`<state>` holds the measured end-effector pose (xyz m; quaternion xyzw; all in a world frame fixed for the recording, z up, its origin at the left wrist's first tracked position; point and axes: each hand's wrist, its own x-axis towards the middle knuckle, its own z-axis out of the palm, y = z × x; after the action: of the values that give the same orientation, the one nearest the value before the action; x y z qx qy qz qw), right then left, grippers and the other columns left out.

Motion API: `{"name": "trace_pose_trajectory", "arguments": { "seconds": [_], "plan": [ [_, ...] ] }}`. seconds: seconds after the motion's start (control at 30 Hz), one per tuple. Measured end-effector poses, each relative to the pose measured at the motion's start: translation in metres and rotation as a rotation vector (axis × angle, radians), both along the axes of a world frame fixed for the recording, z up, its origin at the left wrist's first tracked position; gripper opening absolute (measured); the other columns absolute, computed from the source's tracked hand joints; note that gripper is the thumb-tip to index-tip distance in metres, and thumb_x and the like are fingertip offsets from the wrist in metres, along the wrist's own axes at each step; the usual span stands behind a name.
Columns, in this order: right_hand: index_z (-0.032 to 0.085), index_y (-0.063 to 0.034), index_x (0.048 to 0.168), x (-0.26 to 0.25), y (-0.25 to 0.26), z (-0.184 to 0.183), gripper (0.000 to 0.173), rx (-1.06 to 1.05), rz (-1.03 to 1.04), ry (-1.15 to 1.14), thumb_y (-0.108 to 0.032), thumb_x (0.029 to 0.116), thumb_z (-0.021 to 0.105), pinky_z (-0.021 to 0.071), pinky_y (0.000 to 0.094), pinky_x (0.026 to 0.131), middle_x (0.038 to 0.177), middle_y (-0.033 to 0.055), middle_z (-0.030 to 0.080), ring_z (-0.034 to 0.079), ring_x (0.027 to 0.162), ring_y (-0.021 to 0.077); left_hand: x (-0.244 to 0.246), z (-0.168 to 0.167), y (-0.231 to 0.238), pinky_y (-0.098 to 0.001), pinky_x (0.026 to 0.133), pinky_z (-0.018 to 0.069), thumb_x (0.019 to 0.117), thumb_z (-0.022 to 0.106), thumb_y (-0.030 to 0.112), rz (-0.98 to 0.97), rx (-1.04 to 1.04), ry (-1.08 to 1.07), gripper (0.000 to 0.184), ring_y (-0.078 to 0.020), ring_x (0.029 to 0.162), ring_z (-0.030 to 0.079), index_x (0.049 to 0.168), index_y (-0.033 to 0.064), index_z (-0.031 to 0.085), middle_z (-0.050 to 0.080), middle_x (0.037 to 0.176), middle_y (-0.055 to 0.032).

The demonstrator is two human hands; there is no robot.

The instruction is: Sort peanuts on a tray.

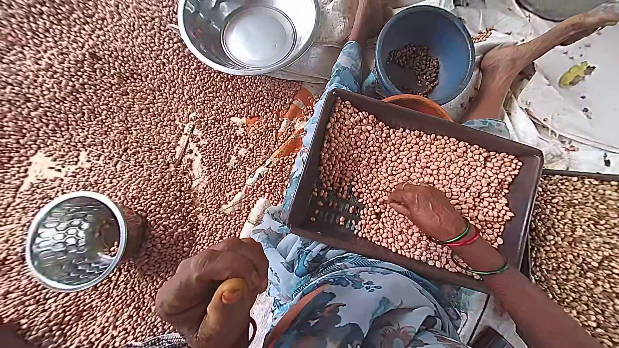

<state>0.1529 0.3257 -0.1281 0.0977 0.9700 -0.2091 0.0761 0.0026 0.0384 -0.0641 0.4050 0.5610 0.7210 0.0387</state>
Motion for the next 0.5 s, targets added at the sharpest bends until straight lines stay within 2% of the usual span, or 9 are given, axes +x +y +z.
{"name": "trace_pose_trajectory", "arguments": {
  "seconds": [0.13,0.2,0.3,0.43,0.5],
  "plan": [
    [0.077,0.0019,0.099,0.012,-0.019,-0.013,0.015,-0.084,-0.031,-0.027,-0.009,0.094,0.068,0.0546,0.057,0.077,0.087,0.023,0.072,0.072,0.084,0.0415,-0.007,-0.01,0.0,-0.0069,0.059,0.044,0.106,0.052,0.036,0.019,-0.043,-0.039,0.022,0.01,0.069,0.058,0.101,0.0253,0.07,0.066,0.083,0.0193],
    [0.076,0.0026,0.096,0.018,-0.031,-0.024,0.014,-0.048,-0.043,0.061,-0.009,0.0914,0.07,0.0552,0.0567,0.073,0.087,0.0231,0.072,0.072,0.081,0.0414,-0.009,-0.015,0.001,-0.0071,0.059,0.0436,0.1057,0.052,0.036,0.009,-0.046,-0.083,0.022,0.0099,0.068,0.057,0.1,0.0253,0.071,0.066,0.081,0.0192],
    [0.075,0.0041,0.094,0.02,-0.045,-0.032,0.015,-0.001,-0.067,0.136,-0.009,0.0925,0.068,0.056,0.0563,0.072,0.088,0.0241,0.073,0.073,0.082,0.0424,-0.011,-0.017,0.006,-0.0076,0.059,0.0437,0.105,0.054,0.036,-0.018,-0.033,-0.15,0.022,0.0095,0.066,0.056,0.099,0.0255,0.072,0.066,0.079,0.0188],
    [0.073,0.0072,0.091,0.02,-0.054,-0.034,0.01,0.114,-0.059,0.163,-0.001,0.09,0.066,0.0564,0.0541,0.069,0.082,0.0256,0.071,0.072,0.077,0.0439,-0.012,-0.017,0.014,-0.0076,0.06,0.0447,0.105,0.054,0.034,-0.052,-0.03,-0.145,0.021,0.0094,0.068,0.058,0.099,0.0254,0.072,0.066,0.08,0.0183],
    [0.069,0.0091,0.084,0.018,-0.061,-0.037,0.009,0.21,-0.042,0.199,0.002,0.0872,0.064,0.0552,0.0511,0.062,0.074,0.026,0.068,0.071,0.069,0.0431,-0.013,-0.018,0.015,-0.0079,0.061,0.0451,0.1049,0.054,0.033,-0.06,-0.022,-0.148,0.02,0.0091,0.069,0.058,0.1,0.0249,0.072,0.067,0.081,0.0178]
  ]
}}
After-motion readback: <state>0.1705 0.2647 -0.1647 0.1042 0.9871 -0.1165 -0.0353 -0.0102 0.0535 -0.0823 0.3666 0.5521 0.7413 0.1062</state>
